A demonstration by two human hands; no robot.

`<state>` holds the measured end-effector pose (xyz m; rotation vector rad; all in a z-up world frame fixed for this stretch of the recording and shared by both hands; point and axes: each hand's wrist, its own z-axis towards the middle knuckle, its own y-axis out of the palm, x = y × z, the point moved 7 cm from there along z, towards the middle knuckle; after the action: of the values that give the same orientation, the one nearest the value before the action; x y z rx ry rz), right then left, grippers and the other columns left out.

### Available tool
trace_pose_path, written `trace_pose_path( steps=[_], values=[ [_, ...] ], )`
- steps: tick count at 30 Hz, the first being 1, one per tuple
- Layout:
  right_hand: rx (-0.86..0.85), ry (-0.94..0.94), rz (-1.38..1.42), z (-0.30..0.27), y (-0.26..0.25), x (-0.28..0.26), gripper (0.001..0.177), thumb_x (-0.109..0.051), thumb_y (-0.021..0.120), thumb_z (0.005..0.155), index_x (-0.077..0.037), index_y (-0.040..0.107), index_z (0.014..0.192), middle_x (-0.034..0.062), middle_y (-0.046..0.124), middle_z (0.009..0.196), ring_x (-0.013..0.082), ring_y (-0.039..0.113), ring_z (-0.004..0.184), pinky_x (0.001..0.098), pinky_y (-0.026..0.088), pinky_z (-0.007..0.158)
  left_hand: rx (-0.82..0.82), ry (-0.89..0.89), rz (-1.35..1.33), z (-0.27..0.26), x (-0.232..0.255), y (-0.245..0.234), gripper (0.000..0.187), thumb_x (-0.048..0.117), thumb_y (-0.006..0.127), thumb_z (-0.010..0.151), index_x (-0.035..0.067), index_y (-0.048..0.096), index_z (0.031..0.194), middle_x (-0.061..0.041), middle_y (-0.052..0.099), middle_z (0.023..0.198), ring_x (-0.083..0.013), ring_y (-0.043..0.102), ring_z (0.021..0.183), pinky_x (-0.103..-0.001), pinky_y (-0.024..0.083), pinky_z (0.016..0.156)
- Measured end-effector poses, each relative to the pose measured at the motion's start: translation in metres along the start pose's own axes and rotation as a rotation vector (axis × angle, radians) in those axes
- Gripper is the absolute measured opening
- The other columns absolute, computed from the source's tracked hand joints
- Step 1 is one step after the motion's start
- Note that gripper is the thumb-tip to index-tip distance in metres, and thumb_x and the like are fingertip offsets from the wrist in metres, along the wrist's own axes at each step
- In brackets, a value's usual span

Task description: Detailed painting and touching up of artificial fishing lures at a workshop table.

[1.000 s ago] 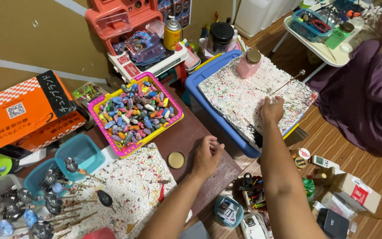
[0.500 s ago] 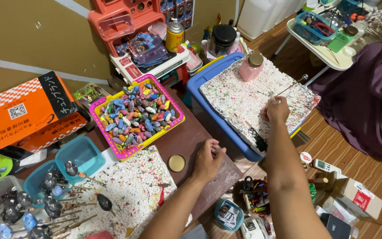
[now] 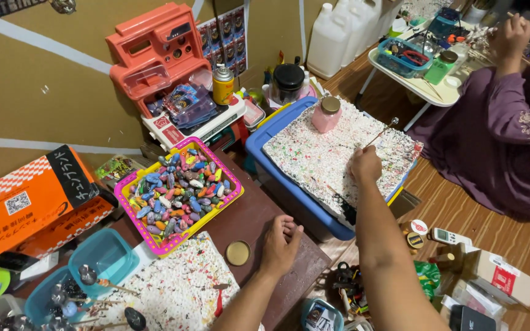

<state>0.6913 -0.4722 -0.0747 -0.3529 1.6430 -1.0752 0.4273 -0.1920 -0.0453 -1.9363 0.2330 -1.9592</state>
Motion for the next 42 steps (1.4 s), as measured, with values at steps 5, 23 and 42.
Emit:
trace_pose_path(
  steps=[5,23,42],
  values=[
    [0.057,0.02,-0.042,0.002,0.005,0.006,0.03,-0.039,0.047,0.111,-0.014,0.059,0.123,0.0135,0.071,0.093,0.0339,0.067,0.084,0.0516,0.052,0.074,-0.016,-0.004,-0.002,0.001,-0.003,0.003,0.04,0.039,0.061,0.096,0.01,0.054,0.123,-0.005,0.066,0.101,-0.0177,0.064,0.088,-0.035,0.054,0.075],
    [0.152,0.007,0.111,-0.031,-0.011,-0.004,0.03,-0.053,0.036,0.112,-0.026,0.05,0.116,0.0063,0.058,0.078,0.026,0.057,0.065,0.0453,0.044,0.057,0.052,0.008,-0.069,0.002,-0.003,0.0,0.036,0.031,0.067,0.092,0.008,0.057,0.118,-0.004,0.067,0.095,-0.0166,0.063,0.081,-0.032,0.054,0.072],
    [0.06,-0.47,0.433,-0.224,-0.111,-0.05,0.014,-0.024,0.05,0.112,-0.013,0.057,0.116,0.0101,0.078,0.093,0.0307,0.076,0.084,0.0449,0.057,0.082,-0.005,-0.045,-0.083,-0.002,-0.021,0.015,0.049,0.04,0.069,0.093,0.005,0.058,0.125,-0.02,0.07,0.118,-0.0311,0.07,0.114,-0.041,0.057,0.096]
  ],
)
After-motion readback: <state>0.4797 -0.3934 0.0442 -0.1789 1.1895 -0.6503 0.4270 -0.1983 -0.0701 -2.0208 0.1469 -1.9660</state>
